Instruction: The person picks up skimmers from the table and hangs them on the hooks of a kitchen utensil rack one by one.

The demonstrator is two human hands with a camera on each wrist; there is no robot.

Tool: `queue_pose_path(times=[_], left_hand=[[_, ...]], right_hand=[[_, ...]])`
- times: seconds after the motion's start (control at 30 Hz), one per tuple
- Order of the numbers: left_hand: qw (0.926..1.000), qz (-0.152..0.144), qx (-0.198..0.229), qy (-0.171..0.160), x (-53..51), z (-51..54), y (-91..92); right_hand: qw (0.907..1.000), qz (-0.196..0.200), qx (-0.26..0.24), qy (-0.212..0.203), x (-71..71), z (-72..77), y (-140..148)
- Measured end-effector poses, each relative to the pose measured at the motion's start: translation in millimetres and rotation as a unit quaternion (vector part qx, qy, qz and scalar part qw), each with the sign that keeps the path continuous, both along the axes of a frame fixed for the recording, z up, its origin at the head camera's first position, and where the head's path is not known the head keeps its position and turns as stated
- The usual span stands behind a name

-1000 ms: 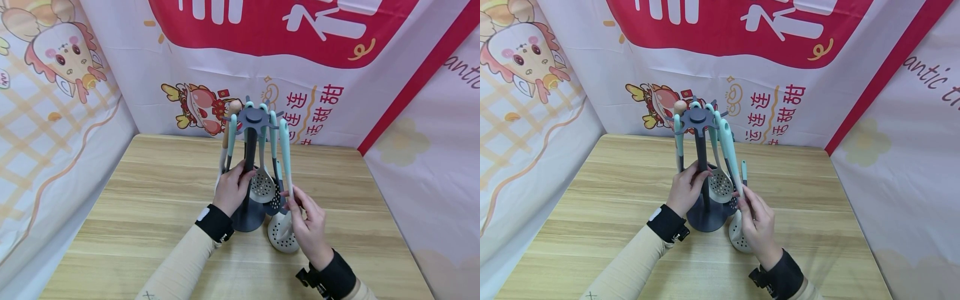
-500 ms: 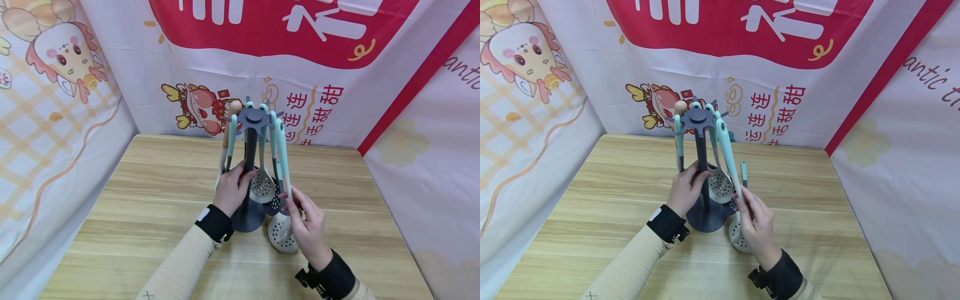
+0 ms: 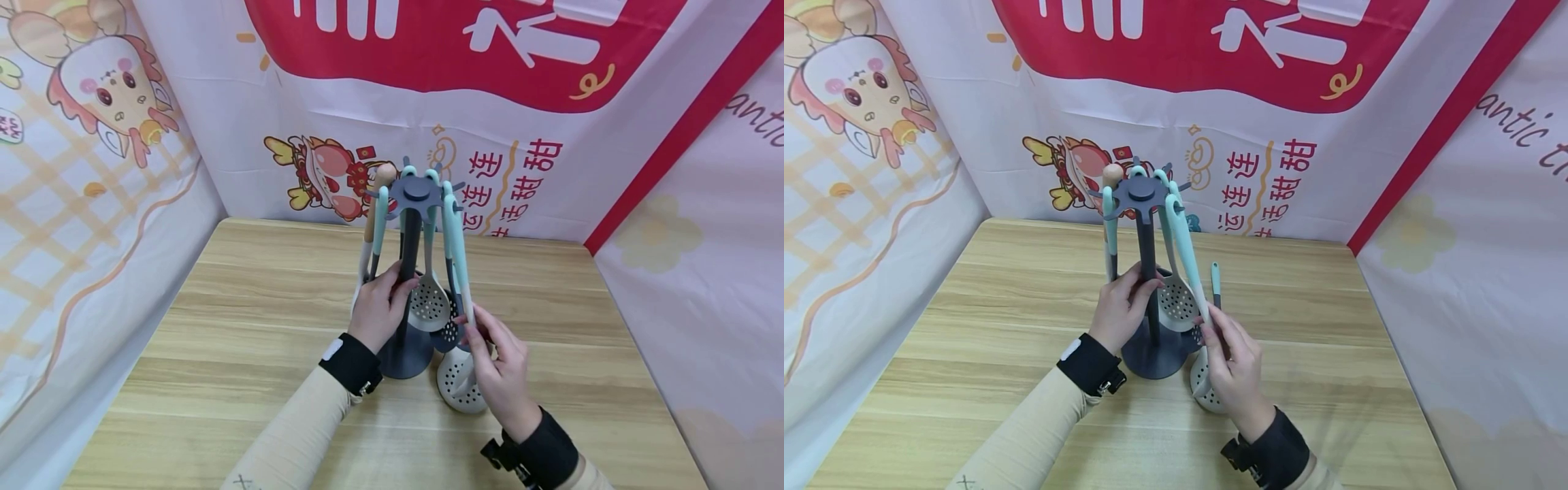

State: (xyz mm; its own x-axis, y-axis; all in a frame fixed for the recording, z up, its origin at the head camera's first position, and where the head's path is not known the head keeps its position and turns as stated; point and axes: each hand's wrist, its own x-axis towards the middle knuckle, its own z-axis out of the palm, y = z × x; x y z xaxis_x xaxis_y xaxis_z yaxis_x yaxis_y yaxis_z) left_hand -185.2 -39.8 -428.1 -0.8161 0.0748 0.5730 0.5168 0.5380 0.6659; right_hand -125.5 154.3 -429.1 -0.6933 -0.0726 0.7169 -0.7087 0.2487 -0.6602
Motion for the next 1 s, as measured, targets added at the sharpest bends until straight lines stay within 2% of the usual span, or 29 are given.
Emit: queue_pose_path(times=[0.17, 0.43, 1.0], left_hand=[[1.0, -0.001, 0.0, -0.002, 0.0, 0.0, -0.2], [1.0, 0.0, -0.001, 0.0, -0.3, -0.7, -0.2], [1.0, 0.005, -0.005, 0.005, -0.2, -0.7, -0.1]], right_hand=[[1.0, -0.001, 0.003, -0.006, 0.5, -0.4, -1], [0.9997, 0.017, -0.008, 0.018, -2.4, -3.2, -4], [0.9994, 0.011, 0.031, -0.012, -5.7, -2.9, -13]])
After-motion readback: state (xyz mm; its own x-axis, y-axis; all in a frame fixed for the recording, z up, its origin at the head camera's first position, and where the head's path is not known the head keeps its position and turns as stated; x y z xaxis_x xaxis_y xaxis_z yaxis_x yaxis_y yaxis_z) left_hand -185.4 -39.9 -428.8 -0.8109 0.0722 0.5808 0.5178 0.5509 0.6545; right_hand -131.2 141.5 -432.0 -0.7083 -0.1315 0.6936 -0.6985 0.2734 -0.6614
